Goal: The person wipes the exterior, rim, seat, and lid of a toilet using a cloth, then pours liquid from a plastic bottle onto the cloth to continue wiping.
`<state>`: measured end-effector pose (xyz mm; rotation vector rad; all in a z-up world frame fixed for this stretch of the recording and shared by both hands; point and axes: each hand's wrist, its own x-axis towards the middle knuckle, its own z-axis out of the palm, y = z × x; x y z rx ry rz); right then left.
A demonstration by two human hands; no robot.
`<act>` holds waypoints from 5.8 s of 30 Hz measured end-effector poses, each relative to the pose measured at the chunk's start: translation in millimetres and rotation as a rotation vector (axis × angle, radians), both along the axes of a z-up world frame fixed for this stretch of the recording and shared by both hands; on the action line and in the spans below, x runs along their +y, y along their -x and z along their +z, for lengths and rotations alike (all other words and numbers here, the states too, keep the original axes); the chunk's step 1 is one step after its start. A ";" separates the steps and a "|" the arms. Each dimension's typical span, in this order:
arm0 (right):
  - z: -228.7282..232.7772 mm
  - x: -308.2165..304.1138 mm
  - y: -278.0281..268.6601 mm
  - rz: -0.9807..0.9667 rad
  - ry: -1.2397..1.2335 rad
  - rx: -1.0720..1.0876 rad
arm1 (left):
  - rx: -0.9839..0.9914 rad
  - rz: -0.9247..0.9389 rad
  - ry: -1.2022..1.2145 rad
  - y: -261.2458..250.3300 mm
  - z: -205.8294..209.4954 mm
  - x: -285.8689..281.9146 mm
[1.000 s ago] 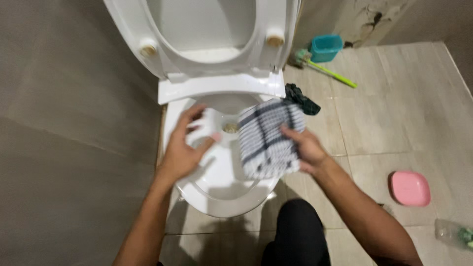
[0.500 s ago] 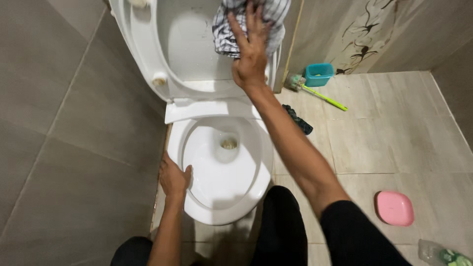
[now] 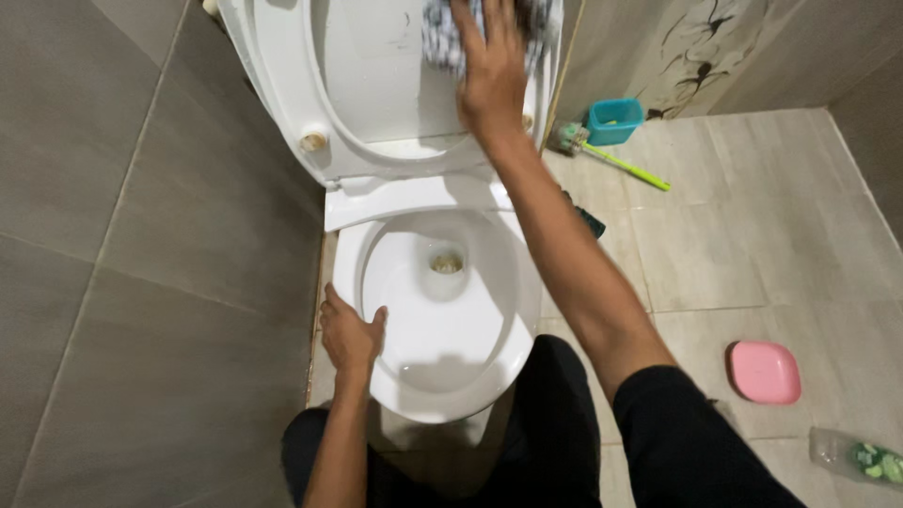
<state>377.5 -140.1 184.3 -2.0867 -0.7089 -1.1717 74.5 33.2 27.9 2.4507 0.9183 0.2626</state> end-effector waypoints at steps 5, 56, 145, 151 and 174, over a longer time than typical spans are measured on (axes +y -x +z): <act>-30.2 9.8 15.4 -0.084 0.003 -0.027 | 0.021 -0.023 0.000 -0.9 -1.3 1.5; -146.5 -77.6 107.3 0.161 0.626 0.500 | -0.072 -0.068 0.032 5.5 -17.2 19.4; -134.3 155.0 128.3 0.591 0.372 0.157 | -0.257 0.063 0.142 -2.3 -54.1 34.3; -173.0 166.0 108.5 0.538 0.626 0.384 | -0.291 0.042 0.164 1.7 -50.0 34.6; -34.2 175.0 -12.1 0.365 -0.830 0.203 | -0.249 0.030 0.193 2.0 -41.8 32.7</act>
